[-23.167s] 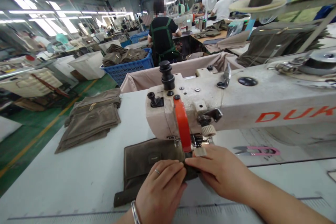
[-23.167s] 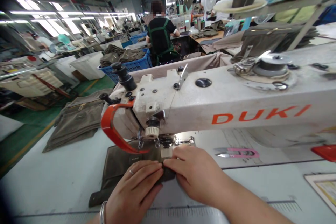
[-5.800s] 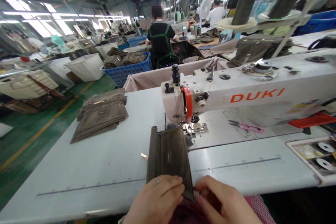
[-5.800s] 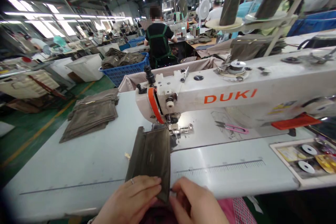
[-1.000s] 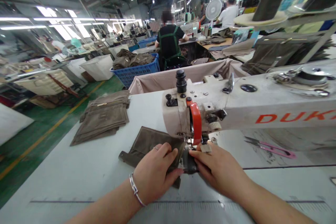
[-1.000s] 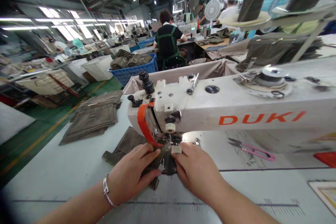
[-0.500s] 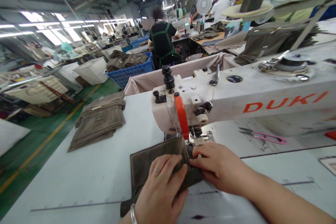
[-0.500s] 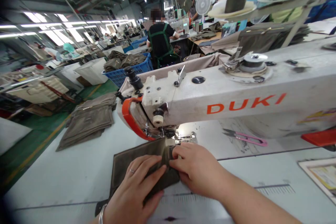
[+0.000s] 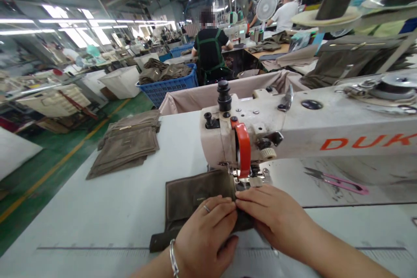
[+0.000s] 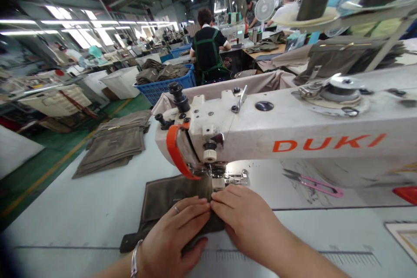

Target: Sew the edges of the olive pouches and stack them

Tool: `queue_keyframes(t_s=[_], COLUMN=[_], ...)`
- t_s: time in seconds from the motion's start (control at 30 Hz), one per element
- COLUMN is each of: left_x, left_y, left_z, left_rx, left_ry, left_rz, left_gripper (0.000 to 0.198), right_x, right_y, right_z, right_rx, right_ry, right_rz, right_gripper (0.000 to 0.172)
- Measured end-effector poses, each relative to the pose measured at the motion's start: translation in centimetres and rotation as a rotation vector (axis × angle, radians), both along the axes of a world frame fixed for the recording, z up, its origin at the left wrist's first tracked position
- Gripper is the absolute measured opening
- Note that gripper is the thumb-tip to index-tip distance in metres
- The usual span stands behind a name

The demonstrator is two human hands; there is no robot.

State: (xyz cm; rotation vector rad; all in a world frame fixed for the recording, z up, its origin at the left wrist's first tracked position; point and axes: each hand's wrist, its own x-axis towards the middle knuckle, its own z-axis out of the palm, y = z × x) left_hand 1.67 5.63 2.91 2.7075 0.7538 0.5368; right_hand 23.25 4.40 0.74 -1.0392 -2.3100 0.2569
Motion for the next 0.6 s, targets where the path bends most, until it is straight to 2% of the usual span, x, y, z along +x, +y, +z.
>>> queue_keyframes(t_s=[0.2,0.5,0.6], left_x=[-0.1,0.3,-0.3], left_y=[2.4,6.1,7.5], left_z=[0.2,-0.7,-0.8], left_rx=[-0.003,0.054,0.057], left_ry=[-0.016,-0.035,-0.006], left_rz=[-0.023,-0.054,-0.121], left_gripper=[0.037,0.032,0.028], right_x=[-0.2,-0.3,-0.4], right_y=[0.4,1.1,1.1], right_z=[-0.2,-0.8,-0.8], right_rx=[0.017,-0.092,-0.101], right_ry=[-0.079,-0.124,-0.091], right_rz=[-0.097,-0.175,-0.196], right_gripper=[0.037,0.044,0.047])
